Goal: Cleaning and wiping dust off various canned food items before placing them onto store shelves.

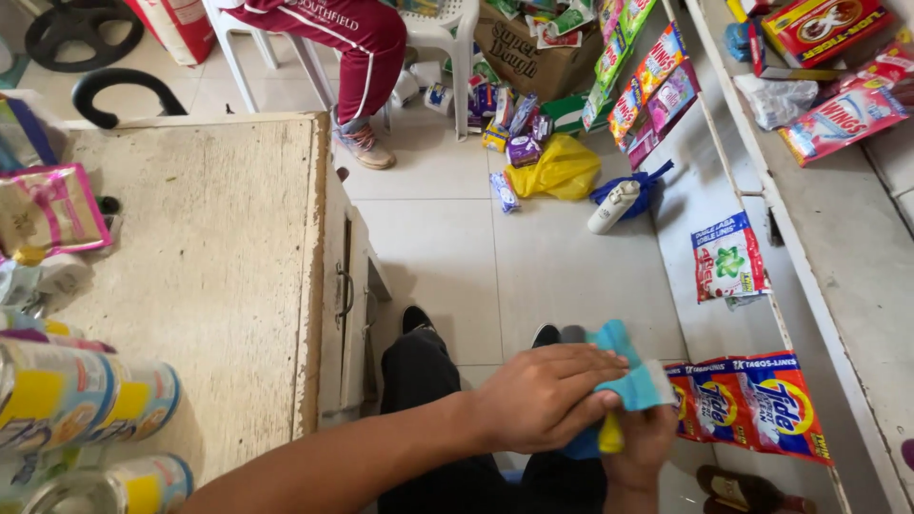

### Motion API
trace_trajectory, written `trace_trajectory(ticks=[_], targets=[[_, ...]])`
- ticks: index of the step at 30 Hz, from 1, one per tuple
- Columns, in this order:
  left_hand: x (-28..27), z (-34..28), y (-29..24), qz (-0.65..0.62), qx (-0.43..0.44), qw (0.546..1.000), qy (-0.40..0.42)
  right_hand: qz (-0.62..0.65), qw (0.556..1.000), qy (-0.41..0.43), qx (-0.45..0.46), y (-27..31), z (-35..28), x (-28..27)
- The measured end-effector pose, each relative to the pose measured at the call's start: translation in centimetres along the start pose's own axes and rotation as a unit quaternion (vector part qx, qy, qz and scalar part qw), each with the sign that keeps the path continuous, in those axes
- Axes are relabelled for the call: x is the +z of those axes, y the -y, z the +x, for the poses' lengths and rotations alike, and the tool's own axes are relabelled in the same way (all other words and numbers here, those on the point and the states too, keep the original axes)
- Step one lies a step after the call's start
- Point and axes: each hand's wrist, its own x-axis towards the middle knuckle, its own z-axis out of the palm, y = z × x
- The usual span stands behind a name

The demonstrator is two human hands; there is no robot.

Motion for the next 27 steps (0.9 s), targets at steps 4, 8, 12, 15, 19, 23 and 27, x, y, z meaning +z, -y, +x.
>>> trace_trajectory(ticks=[4,8,12,15,19,23,27], targets=[[-0.7,0.2,1.6,-0.012,-0.055,0.997,0.058,-0.118,0.991,0.004,-0.064,1.0,-1.1,4.6],[-1.2,1.0,0.8,0.03,-0.019,0.999,0.035,0.025,0.996,0.073,-0.043,1.4,-1.7,4.5],[-0.8,0.6,0.0,-0.005,0.016,1.0,0.015,-0.088,0.995,0.036,-0.041,-0.1,-0.6,2.0],[-0.6,0.3,0.4,-0.024,-0.014,0.999,0.031,-0.297,0.943,0.006,-0.153,-0.1,-0.3,2.1],[-0.4,0.3,0.9,-0.004,-0.037,0.998,0.041,-0.237,0.967,0.006,-0.099,3.4,0.2,3.5],[0.0,0.4,0.4,-0.013,0.04,0.999,-0.005,-0.307,0.939,0.02,-0.154,6.2,-0.2,5.4],[-0.2,-0.1,0.1,-0.048,-0.001,0.998,0.048,-0.433,0.895,-0.041,-0.105,2.8,-1.1,2.0]])
